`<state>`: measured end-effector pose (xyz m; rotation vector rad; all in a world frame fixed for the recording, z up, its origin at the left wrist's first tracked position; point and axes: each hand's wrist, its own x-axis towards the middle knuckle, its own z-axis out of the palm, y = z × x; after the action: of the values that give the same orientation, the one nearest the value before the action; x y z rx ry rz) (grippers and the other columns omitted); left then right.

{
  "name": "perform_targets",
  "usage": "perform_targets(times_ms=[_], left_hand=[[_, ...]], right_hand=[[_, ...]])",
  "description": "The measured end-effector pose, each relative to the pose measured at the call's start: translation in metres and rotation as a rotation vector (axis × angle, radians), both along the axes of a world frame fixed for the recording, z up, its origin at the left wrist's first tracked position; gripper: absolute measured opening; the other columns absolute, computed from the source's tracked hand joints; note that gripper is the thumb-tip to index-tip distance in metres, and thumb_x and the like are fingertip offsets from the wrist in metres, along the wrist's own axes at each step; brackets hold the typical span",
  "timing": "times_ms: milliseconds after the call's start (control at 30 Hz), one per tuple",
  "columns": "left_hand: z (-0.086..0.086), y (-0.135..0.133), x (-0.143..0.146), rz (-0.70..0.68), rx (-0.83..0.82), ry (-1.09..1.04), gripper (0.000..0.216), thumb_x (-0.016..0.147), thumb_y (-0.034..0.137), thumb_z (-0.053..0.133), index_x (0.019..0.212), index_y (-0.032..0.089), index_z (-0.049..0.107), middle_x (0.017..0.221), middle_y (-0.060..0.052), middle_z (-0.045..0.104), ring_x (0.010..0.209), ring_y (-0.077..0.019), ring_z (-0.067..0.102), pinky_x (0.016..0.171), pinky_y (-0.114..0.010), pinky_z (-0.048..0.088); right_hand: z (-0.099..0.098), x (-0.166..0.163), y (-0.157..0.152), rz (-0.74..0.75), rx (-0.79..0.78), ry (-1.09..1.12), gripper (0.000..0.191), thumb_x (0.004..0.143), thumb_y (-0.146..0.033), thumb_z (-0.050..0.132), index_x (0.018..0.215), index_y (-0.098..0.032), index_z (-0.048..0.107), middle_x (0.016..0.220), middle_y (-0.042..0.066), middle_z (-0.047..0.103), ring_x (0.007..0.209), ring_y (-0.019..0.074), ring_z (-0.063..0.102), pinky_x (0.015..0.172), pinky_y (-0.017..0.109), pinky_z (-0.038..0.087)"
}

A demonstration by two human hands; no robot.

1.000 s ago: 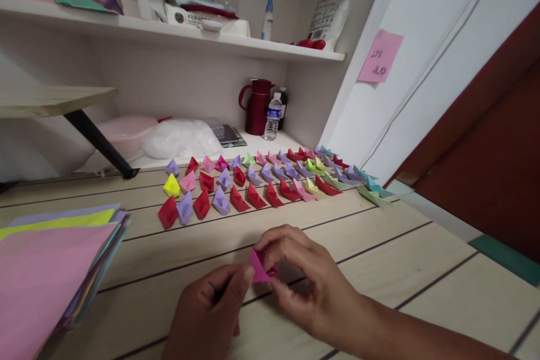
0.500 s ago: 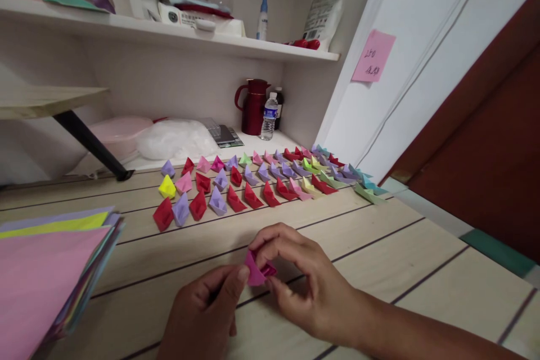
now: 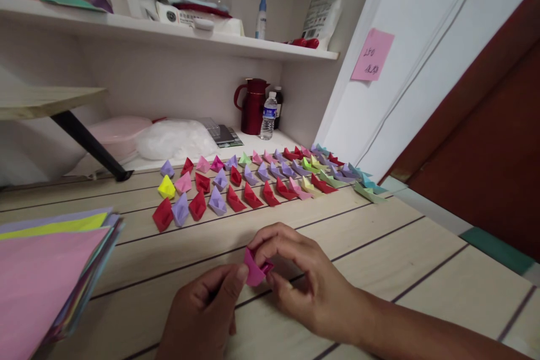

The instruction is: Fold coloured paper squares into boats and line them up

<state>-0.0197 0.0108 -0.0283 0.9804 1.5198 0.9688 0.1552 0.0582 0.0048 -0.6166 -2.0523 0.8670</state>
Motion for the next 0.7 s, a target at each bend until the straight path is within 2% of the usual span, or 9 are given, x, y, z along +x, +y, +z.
perform_targets(times_ms=[300,700], left_hand=[[0.011,-0.006,0.01,0.111,0.01,-0.019,0.045,0.067,0.063,0.066,0.07,0.018,0.063,0.044,0.009,0.03,0.046,-0.0072,0.02,0.046,-0.023,0.012],[0.01,-0.006,0.01,0.116,0.019,0.008,0.05,0.067,0.067,0.065,0.055,0.02,0.056,0.041,0.008,0.031,0.045,-0.0081,0.023,0.046,-0.024,0.016]], right_hand=[[-0.001,0.0,0.001,0.004,-0.039,0.015,0.023,0.071,-0.005,0.053,0.088,-0.018,0.062,0.098,0.008,0.062,0.092,0.019,0.063,0.082,0.032,0.051],[-0.001,0.001,0.002,0.017,-0.099,0.007,0.028,0.069,-0.003,0.053,0.089,-0.02,0.062,0.1,0.006,0.063,0.095,0.019,0.062,0.086,0.032,0.051]])
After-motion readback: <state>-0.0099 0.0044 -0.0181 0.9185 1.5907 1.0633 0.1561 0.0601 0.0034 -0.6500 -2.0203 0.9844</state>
